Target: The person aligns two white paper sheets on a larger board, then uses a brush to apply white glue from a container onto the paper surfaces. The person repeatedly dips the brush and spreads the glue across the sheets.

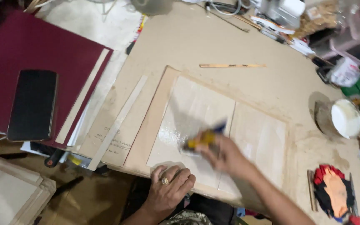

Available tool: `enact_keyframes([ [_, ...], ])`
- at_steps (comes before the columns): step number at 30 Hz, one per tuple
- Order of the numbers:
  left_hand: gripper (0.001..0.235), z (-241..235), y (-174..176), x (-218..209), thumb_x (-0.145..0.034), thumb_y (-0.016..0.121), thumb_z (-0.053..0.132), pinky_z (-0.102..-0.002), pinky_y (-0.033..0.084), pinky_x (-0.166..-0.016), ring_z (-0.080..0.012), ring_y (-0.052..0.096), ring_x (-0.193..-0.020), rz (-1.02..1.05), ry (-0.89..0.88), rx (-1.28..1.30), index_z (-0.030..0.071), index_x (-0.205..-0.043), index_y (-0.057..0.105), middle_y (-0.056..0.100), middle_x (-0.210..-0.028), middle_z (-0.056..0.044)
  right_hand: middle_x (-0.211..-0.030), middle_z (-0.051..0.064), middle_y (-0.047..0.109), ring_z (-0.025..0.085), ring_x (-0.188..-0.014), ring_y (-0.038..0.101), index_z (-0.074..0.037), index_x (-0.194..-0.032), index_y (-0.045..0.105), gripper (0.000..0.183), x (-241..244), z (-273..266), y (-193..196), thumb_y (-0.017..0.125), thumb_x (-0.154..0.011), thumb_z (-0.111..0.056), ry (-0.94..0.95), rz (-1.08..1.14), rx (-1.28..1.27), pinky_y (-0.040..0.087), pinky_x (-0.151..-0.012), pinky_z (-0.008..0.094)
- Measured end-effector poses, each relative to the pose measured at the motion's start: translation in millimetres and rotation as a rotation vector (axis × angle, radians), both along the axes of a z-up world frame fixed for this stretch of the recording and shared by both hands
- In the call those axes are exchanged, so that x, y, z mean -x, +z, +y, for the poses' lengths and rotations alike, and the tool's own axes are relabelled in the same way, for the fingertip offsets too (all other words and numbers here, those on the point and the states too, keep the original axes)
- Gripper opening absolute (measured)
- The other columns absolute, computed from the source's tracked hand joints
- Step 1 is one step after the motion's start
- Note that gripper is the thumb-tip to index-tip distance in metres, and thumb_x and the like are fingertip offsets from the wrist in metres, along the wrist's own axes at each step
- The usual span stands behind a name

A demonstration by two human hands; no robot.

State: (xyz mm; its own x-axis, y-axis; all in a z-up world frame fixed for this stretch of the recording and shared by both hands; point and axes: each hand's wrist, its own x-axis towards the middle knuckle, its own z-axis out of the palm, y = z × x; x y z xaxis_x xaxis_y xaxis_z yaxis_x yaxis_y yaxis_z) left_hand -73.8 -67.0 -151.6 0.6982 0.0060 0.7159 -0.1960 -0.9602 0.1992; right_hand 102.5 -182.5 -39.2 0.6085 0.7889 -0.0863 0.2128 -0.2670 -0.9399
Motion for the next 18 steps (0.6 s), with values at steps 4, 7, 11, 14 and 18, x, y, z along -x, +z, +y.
enact_keyframes([
  [4, 0.012, -3.4, 10.0, 0.0, -0.098, 0.064, 0.013, -0.044, 0.043, -0.089, -0.015, 0.062, -0.099, 0.027, -0.002, 0.004, 0.025, -0.096, 0.065, 0.062, -0.107, 0.007, -0.074, 0.007, 0.063, 0.023, -0.059, 0.063, -0.008, -0.094, 0.063, 0.019, -65.2, -5.1, -50.9, 0.051, -0.103, -0.02, -0.039, -0.663, 0.083, 0.048, -0.05, 0.034],
  [7, 0.013, -3.1, 5.6, -1.8, -0.097, 0.063, 0.013, -0.042, 0.042, -0.089, -0.0145, 0.062, -0.098, 0.002, -0.005, -0.044, 0.025, -0.098, 0.063, 0.062, -0.106, 0.008, -0.076, 0.011, 0.059, 0.037, -0.068, 0.058, -0.01, -0.089, 0.058, 0.007, -105.1, 8.7, -45.7, 0.055, -0.095, -0.012, -0.217, -1.004, 0.135, 0.04, -0.059, 0.049],
  [11, 0.015, -1.5, 17.4, -2.3, -0.102, 0.055, 0.012, -0.042, 0.042, -0.088, -0.0143, 0.062, -0.096, -0.014, -0.006, -0.011, 0.023, -0.097, 0.065, 0.063, -0.107, 0.007, -0.101, 0.006, 0.07, 0.032, -0.093, 0.07, -0.016, -0.098, 0.061, 0.007, -54.1, -11.3, -50.0, 0.054, -0.099, -0.018, -0.006, -0.97, -0.14, 0.051, -0.085, 0.046],
  [14, 0.015, -3.2, 5.6, 0.6, -0.097, 0.061, 0.011, -0.043, 0.042, -0.09, -0.0148, 0.061, -0.099, 0.0, 0.004, 0.003, 0.024, -0.098, 0.066, 0.063, -0.107, 0.007, -0.09, 0.007, 0.073, 0.015, -0.071, 0.073, -0.008, -0.104, 0.064, 0.011, 23.8, -25.1, -21.7, 0.055, -0.105, -0.014, 0.198, -0.6, -0.232, 0.065, -0.059, 0.021],
  [18, 0.015, -4.6, 7.0, -2.0, -0.096, 0.065, 0.009, -0.044, 0.043, -0.09, -0.0153, 0.06, -0.1, 0.033, -0.011, -0.014, 0.024, -0.098, 0.064, 0.061, -0.108, 0.007, -0.054, 0.003, 0.049, 0.025, -0.078, 0.086, -0.009, -0.068, 0.052, 0.042, -25.6, -15.1, -8.2, 0.046, -0.107, -0.023, 0.088, -0.084, -0.01, 0.068, -0.052, 0.022],
])
